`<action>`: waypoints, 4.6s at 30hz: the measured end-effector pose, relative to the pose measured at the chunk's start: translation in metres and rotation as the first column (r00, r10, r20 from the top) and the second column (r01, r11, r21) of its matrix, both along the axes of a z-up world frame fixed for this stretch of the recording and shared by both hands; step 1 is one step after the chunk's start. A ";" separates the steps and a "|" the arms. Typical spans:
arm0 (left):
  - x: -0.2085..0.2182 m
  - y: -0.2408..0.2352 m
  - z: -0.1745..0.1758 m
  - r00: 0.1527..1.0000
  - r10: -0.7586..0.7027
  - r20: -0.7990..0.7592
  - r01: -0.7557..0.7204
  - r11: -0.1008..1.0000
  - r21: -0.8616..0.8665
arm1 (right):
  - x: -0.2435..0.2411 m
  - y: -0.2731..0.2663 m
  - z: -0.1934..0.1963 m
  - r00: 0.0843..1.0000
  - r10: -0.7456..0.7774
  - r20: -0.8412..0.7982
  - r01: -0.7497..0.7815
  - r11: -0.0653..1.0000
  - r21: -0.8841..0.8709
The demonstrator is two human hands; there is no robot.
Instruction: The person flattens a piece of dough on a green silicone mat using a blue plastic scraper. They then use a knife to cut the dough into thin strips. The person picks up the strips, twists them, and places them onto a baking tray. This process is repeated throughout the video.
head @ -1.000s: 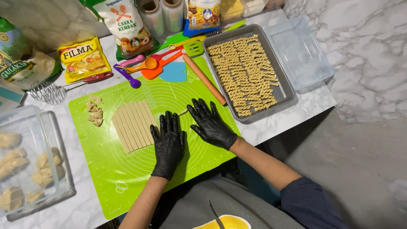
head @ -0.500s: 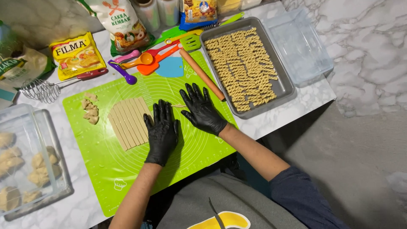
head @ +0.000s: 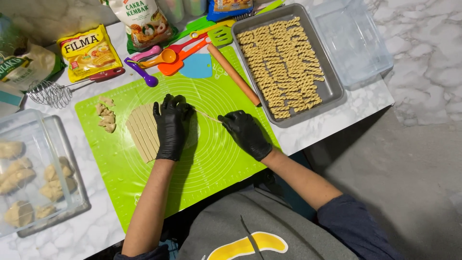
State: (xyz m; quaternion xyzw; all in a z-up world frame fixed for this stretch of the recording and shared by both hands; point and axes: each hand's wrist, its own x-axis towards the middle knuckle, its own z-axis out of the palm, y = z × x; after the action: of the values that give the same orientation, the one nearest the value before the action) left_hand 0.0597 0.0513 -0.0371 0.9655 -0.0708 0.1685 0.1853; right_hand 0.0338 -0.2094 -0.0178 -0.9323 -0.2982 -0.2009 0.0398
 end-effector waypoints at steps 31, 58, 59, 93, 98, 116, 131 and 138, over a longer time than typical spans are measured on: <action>-0.008 -0.017 0.020 0.953 -0.051 -0.299 0.081 0.993 0.089 | -0.029 0.004 0.039 0.976 -0.018 -0.217 -0.007 0.994 -0.112; -0.070 -0.077 0.038 0.868 0.331 -0.372 -0.164 0.895 0.414 | 0.065 0.031 0.026 0.974 0.068 -0.215 -0.037 0.989 0.145; -0.064 -0.071 0.032 0.880 0.293 -0.373 -0.154 0.920 0.359 | 0.059 0.030 0.030 0.961 0.071 -0.266 -0.040 0.992 0.119; -0.018 -0.002 0.098 0.964 0.096 -0.249 -0.227 0.786 -0.576 | 0.034 0.007 0.102 0.885 0.088 -0.458 0.360 0.495 0.791; -0.017 -0.009 0.142 0.981 -0.047 -0.191 -0.112 0.664 -0.739 | 0.034 0.013 0.145 0.907 0.240 -0.345 0.217 0.438 0.873; -0.014 -0.048 0.186 0.939 -0.336 -0.073 0.114 0.505 -0.855 | 0.034 0.030 0.188 0.814 0.360 -0.456 0.248 0.494 0.833; -0.025 -0.039 0.166 0.968 -0.210 -0.139 -0.066 0.324 -0.944 | 0.022 0.039 0.142 0.736 0.541 -0.408 0.372 0.181 0.911; -0.036 -0.022 0.157 0.895 -0.399 -0.197 -0.151 0.144 -0.978 | 0.022 0.020 0.161 0.589 0.635 -0.500 0.462 0.243 0.853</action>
State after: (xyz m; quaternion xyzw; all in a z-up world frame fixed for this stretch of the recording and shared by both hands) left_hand 0.0233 0.0291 0.1199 0.6106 0.0148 -0.0524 0.7900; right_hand 0.0562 -0.1891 0.1430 -0.6504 -0.1146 0.1078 0.7431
